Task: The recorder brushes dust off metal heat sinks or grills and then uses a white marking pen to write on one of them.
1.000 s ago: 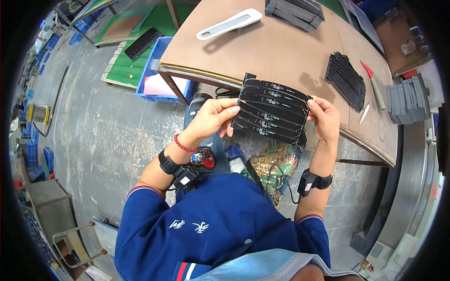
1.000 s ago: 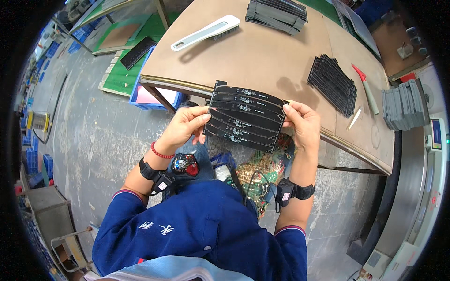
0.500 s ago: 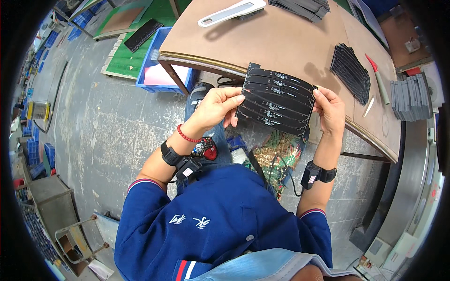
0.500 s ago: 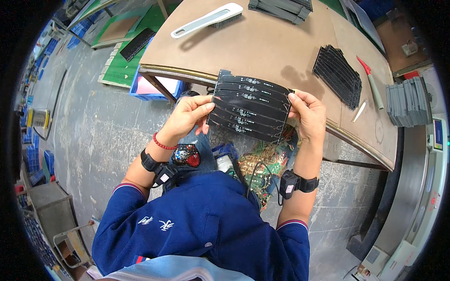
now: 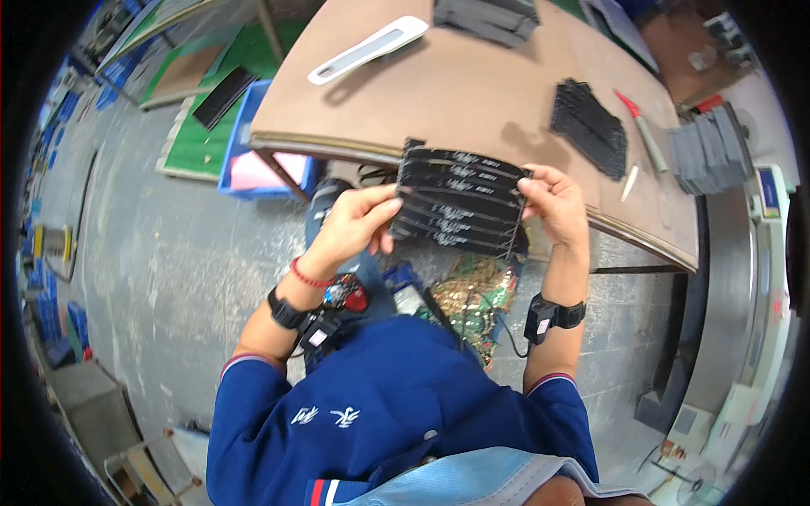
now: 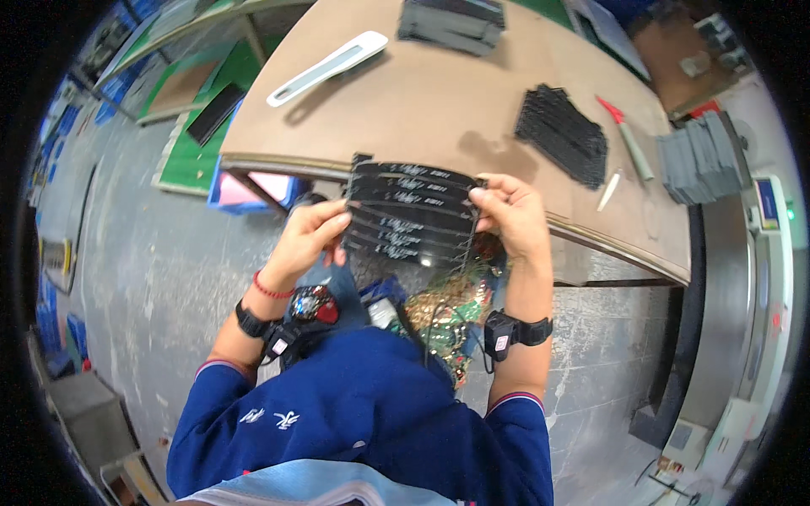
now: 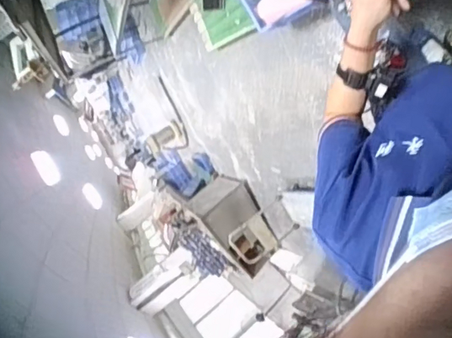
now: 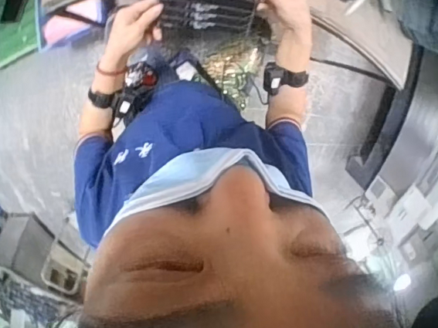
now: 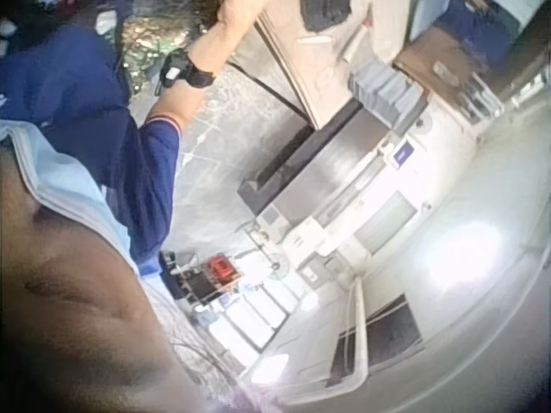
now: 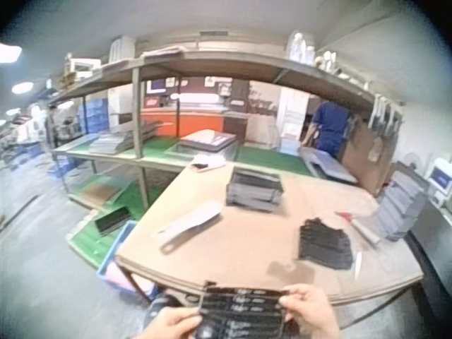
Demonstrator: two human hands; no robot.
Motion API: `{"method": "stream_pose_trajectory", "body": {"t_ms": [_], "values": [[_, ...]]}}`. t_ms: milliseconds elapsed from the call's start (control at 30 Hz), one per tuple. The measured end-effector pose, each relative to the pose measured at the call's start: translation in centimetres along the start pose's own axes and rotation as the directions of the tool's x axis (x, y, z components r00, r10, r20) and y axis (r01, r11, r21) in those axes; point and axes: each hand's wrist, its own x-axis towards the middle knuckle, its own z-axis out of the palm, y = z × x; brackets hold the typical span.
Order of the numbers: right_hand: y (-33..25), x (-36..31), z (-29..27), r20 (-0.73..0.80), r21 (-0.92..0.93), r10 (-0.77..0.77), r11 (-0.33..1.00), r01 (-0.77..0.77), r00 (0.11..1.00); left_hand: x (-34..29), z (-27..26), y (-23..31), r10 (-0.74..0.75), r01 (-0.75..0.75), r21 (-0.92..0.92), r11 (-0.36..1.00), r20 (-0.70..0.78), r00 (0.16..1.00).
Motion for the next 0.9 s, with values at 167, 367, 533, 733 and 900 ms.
{"method": "stream_pose_trajectory", "body": {"t_ms": [167,367,533,733,900], "values": [[-6.0,-2.3,-3.7,-0.138,-0.255,-0.531,0.835,0.488,0.836,-0.4,-1.8,2.9,0.273,-0.243,0.241,0.940,-0.099,0.957],[-8.5,-0.4,-13.9,-0.013,-0.670,-0.780,0.471,0.573,0.626,3.4,-5.2,7.9,0.799,-0.334,0.847,0.413,-0.161,0.580],[-3.7,1.1,-19.1,0.103,-0.914,-0.555,0.274,0.298,0.825,8.0,-7.3,6.6,0.848,-0.200,0.963,0.178,-0.047,0.528],[-5.8,1.8,-14.6,0.006,-0.950,-0.572,0.253,0.183,0.820,9.9,-8.8,4.7,0.819,-0.058,0.964,0.259,-0.187,0.542],[-5.4,4.3,-13.2,0.271,-0.956,-0.469,-0.030,0.292,0.841,10.1,-8.3,4.9,0.785,0.037,0.991,0.130,-0.126,0.606]]}}
